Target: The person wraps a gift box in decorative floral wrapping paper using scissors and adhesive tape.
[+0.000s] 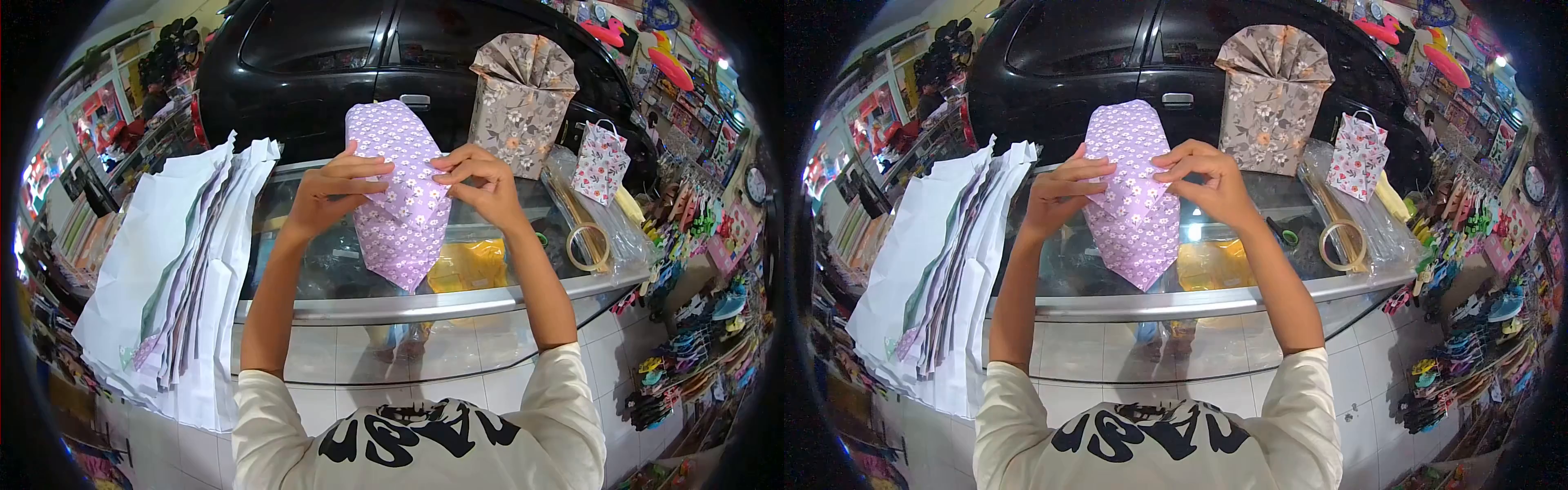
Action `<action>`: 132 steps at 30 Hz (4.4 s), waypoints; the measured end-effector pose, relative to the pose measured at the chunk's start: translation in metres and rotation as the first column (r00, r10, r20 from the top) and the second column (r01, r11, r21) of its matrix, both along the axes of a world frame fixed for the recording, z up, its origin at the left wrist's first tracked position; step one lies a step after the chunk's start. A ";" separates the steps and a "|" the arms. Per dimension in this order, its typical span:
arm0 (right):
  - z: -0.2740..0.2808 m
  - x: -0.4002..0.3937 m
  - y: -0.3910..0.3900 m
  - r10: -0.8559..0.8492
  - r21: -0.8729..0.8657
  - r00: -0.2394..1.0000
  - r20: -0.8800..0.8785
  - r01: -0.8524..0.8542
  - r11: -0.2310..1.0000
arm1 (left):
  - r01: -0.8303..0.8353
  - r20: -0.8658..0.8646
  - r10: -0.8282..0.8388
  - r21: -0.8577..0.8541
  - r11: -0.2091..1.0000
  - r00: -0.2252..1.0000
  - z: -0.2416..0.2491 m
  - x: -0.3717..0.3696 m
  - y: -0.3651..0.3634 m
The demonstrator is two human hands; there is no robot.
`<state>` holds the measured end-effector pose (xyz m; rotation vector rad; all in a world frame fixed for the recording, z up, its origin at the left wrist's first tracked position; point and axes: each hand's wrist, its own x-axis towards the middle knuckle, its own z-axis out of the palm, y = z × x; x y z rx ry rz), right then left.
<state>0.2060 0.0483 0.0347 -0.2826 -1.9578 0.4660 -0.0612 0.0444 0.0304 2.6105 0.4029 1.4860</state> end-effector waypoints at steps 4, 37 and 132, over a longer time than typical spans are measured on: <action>-0.002 0.000 0.007 0.071 -0.102 0.995 -0.069 -0.078 0.992 | 0.002 -0.013 -0.002 -0.042 0.999 1.000 0.002 -0.002 -0.001; -0.008 -0.026 -0.022 -0.301 0.176 0.950 0.087 0.283 0.943 | -0.206 0.144 0.198 0.042 0.978 0.970 -0.014 0.019 -0.006; -0.043 0.145 -0.128 -0.996 -0.025 0.082 0.043 0.996 0.081 | -0.649 0.187 0.622 0.170 0.742 0.760 -0.089 0.041 -0.105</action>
